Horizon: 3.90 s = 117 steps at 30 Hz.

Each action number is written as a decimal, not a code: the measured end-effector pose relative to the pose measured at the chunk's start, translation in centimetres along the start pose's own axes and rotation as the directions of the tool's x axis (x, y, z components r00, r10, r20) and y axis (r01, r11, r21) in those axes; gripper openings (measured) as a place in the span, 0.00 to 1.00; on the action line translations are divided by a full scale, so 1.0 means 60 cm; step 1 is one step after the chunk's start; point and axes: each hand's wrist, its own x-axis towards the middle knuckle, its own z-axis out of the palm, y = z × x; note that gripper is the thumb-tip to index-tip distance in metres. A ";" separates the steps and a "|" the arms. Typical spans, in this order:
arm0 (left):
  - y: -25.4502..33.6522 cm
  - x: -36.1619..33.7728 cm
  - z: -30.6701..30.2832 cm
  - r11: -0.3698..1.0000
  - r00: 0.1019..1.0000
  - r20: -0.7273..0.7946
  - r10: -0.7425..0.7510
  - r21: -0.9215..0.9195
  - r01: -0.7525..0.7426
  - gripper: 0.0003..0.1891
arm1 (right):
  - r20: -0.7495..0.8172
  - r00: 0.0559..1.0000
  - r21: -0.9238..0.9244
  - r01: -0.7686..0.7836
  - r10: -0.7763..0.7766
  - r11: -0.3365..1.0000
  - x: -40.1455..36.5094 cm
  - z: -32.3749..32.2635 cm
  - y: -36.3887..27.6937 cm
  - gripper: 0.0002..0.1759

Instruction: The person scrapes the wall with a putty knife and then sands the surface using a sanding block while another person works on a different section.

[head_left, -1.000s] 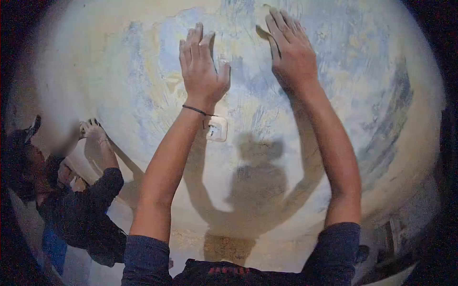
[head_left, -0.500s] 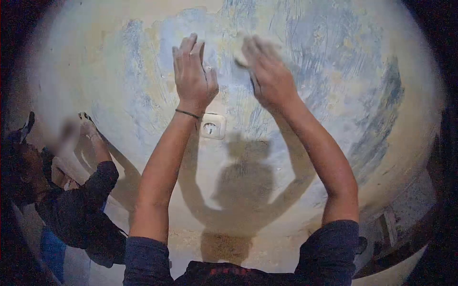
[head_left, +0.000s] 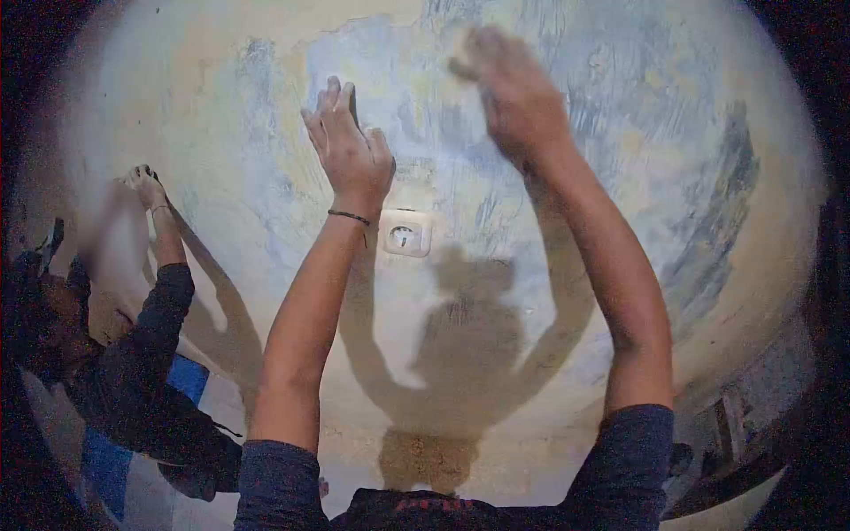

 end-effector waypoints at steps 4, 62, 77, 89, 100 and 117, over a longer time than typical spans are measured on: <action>-0.007 -0.006 -0.007 0.999 0.999 0.046 0.012 0.037 -0.013 0.35 | -0.115 0.982 -0.080 -0.159 0.150 0.984 0.004 0.057 -0.041 0.27; -0.025 -0.011 -0.012 0.994 0.992 0.062 0.107 0.028 -0.109 0.36 | -0.053 0.999 -0.132 -0.012 0.004 0.991 -0.012 0.004 -0.041 0.27; -0.028 -0.008 -0.023 0.994 0.988 0.108 0.112 -0.009 -0.111 0.39 | -0.059 0.997 -0.034 -0.048 0.045 0.998 0.111 0.038 -0.040 0.28; -0.032 -0.013 -0.031 0.991 0.983 0.125 0.133 -0.030 -0.130 0.40 | 0.033 0.983 0.030 0.180 -0.181 0.983 0.086 0.065 -0.086 0.28; -0.039 -0.014 -0.032 0.990 0.981 0.131 0.141 -0.023 -0.139 0.41 | -0.009 0.998 -0.016 -0.056 0.056 0.998 0.072 0.057 -0.087 0.28; -0.057 -0.031 -0.021 0.986 0.989 0.091 0.121 -0.124 -0.109 0.34 | 0.218 0.969 0.098 0.094 -0.114 0.991 -0.053 0.029 -0.120 0.29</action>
